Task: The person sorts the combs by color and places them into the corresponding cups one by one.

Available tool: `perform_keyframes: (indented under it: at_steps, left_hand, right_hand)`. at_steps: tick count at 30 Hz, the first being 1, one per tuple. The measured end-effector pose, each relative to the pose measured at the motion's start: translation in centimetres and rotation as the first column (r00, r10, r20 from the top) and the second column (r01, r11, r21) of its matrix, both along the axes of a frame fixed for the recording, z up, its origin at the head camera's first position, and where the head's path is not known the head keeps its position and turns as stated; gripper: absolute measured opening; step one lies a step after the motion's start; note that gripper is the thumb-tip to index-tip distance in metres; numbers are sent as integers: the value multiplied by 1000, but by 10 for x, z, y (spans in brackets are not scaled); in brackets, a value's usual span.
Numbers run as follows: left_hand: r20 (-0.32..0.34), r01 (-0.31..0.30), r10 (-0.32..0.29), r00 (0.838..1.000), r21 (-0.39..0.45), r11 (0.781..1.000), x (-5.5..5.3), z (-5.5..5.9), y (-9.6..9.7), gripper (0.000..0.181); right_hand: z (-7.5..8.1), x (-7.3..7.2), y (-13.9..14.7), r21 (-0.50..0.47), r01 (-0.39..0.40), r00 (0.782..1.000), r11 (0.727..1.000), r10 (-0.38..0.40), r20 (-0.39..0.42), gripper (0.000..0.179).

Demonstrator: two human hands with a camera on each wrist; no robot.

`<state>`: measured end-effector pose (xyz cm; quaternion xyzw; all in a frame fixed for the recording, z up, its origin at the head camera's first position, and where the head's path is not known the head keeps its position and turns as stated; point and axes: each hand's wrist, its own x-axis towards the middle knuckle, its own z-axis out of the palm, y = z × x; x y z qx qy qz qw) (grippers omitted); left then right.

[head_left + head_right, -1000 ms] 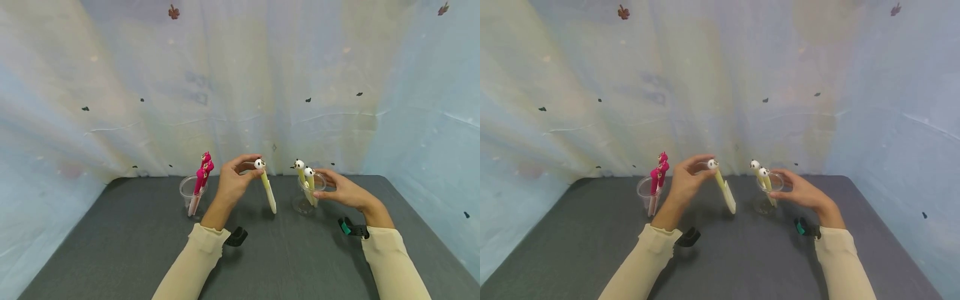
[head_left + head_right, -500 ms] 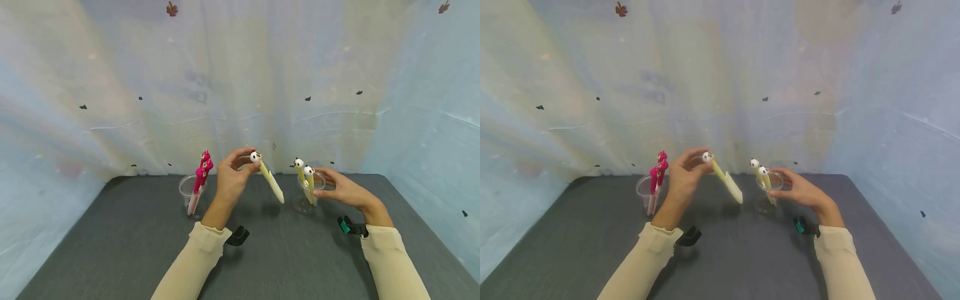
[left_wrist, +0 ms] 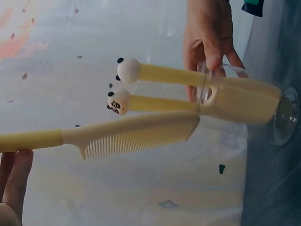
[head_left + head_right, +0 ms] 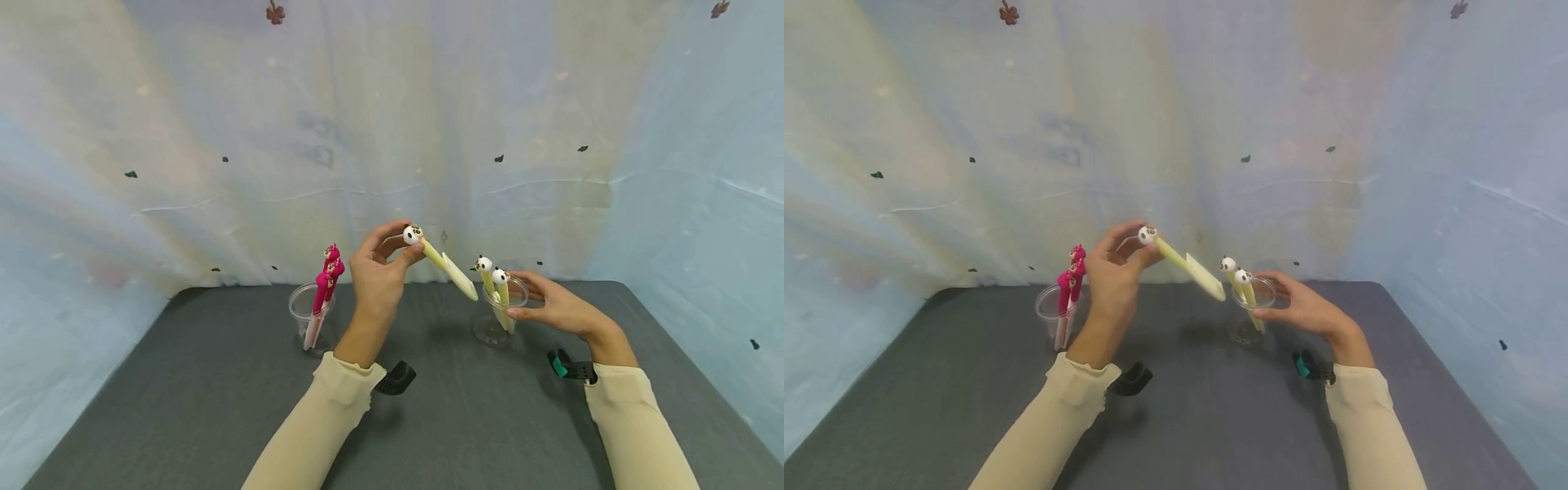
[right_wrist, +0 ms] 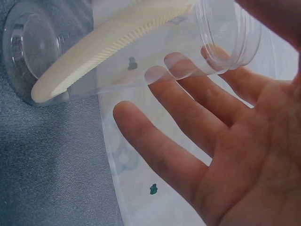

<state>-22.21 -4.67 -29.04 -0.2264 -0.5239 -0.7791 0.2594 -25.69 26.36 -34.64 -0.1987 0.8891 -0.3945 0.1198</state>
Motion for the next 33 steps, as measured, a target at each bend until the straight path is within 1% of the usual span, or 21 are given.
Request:
perform_keyframes:
  at_steps: [7,14,21,27,33]
  left_hand:
    - [-29,-1,2,1000,40,999,0,8,9,38]
    - [-26,14,-14,1000,14,1000,0,10,13,38]
    - [-39,28,-29,999,-24,999,2,7,19,38]
    - [-5,12,-12,1000,-9,1000,4,7,19,37]
    - [18,-15,16,1000,-17,1000,6,7,19,36]
  right_hand:
    - [1,2,0,2,3,1000,1000,-3,-3,85]
    - [0,2,1,2,4,1000,1000,-4,3,85]
    - [-2,5,0,-13,2,1000,1000,-2,15,86]
    - [-1,2,-2,2,7,1000,1000,-7,3,86]
    - [-3,1,-5,1,3,1000,1000,-3,9,85]
